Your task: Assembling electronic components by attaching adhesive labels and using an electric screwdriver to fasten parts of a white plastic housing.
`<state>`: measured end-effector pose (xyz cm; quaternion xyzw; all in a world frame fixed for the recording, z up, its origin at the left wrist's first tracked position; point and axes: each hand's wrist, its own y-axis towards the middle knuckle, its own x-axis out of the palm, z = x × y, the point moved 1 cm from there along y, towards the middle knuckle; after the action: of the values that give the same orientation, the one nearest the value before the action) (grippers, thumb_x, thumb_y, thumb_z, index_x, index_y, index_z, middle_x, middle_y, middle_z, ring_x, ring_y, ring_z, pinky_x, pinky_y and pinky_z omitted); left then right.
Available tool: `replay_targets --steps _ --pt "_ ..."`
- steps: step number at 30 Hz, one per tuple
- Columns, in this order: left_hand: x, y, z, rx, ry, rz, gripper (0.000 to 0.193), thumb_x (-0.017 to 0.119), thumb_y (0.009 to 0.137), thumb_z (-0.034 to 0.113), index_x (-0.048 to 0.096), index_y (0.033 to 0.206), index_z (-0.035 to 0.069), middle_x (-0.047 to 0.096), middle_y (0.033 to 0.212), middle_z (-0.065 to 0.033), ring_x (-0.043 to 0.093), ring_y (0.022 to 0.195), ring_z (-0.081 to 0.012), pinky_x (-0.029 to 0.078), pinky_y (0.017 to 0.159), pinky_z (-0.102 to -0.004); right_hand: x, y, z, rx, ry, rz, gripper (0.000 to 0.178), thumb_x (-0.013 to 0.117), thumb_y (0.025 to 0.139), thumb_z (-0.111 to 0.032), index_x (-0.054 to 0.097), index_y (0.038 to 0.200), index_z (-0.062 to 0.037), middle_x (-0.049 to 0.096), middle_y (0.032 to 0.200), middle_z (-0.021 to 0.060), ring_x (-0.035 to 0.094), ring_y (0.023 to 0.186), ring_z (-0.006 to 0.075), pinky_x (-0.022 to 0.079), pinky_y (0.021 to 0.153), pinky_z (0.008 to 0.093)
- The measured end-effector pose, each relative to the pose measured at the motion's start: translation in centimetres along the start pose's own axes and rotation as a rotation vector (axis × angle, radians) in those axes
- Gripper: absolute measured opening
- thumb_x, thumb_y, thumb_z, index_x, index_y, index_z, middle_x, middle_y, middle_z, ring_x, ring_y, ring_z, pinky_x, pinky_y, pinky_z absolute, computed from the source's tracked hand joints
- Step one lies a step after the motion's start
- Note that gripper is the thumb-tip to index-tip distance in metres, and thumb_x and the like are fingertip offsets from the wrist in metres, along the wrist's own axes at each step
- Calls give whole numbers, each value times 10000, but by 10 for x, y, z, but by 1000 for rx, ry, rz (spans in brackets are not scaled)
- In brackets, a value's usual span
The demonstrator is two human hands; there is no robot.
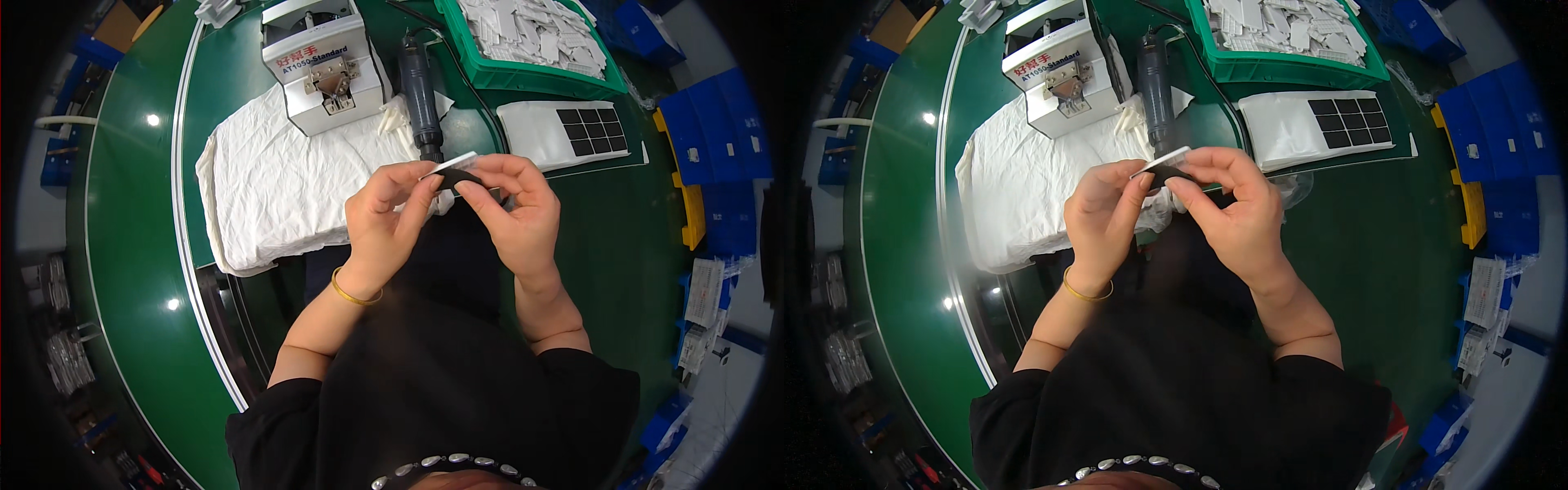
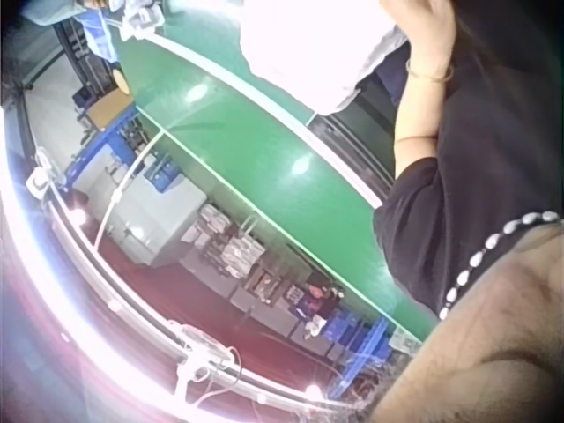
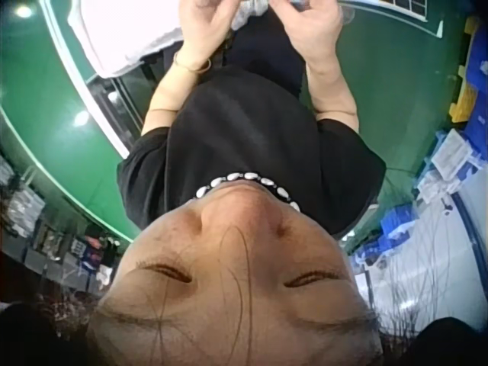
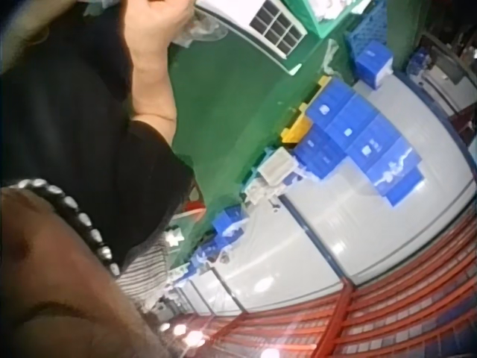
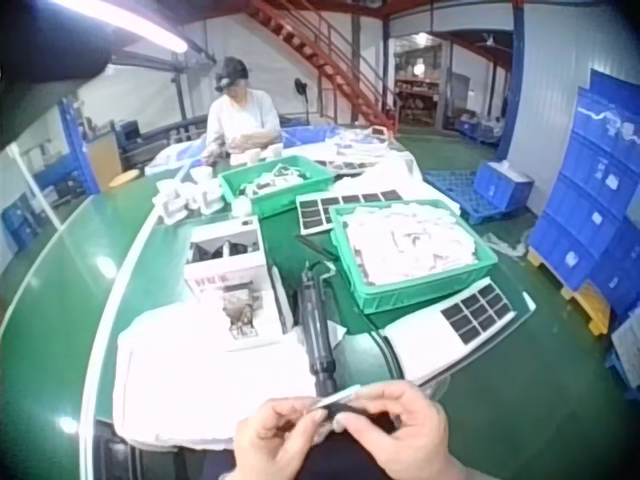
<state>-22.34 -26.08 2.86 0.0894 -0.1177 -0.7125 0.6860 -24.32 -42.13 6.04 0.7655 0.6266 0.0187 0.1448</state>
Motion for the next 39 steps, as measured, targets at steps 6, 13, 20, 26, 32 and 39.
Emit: replay_targets --steps 6,13,20,26,32,39 --pt "4 3 -6 115 82 67 149 681 870 3 638 1011 -16 712 904 -84 680 799 -96 519 712 -205 -3 8 -2 -295 -211 19 126 736 795 25 698 916 17 691 927 57 614 788 87 457 652 204" --pt "3 3 1 86 32 54 144 672 872 -11 632 1009 -25 706 902 -84 684 811 -103 522 717 -210 1 12 15 -4 102 52 365 709 816 65 540 1135 12 654 833 41 600 753 71 461 665 187" --pt "3 2 -1 112 51 39 141 675 865 -18 634 1000 -27 706 898 -87 687 804 -110 530 718 -215 0 15 20 37 186 82 290 711 811 73 516 1003 -22 656 826 51 615 762 70 465 668 180" --pt "1 2 -5 139 97 -3 145 679 857 -25 634 995 -33 712 888 -90 689 813 -114 532 725 -217 -5 19 22 82 184 46 232 715 806 72 539 918 -31 641 797 27 584 717 52 455 637 168" --pt "-3 6 -3 -45 -121 -54 108 656 899 30 628 989 -24 684 809 -66 648 687 -79 518 653 -205 -9 29 22 259 263 -166 92 656 902 -66 637 974 -12 632 793 2 533 665 31 419 591 159" --pt "-9 19 6 -369 -88 -290 242 525 999 209 596 881 10 631 661 -26 574 558 -69 447 521 -201 -1 26 23 43 165 -244 109 569 960 -128 598 934 -26 591 765 -23 504 665 30 429 608 181"
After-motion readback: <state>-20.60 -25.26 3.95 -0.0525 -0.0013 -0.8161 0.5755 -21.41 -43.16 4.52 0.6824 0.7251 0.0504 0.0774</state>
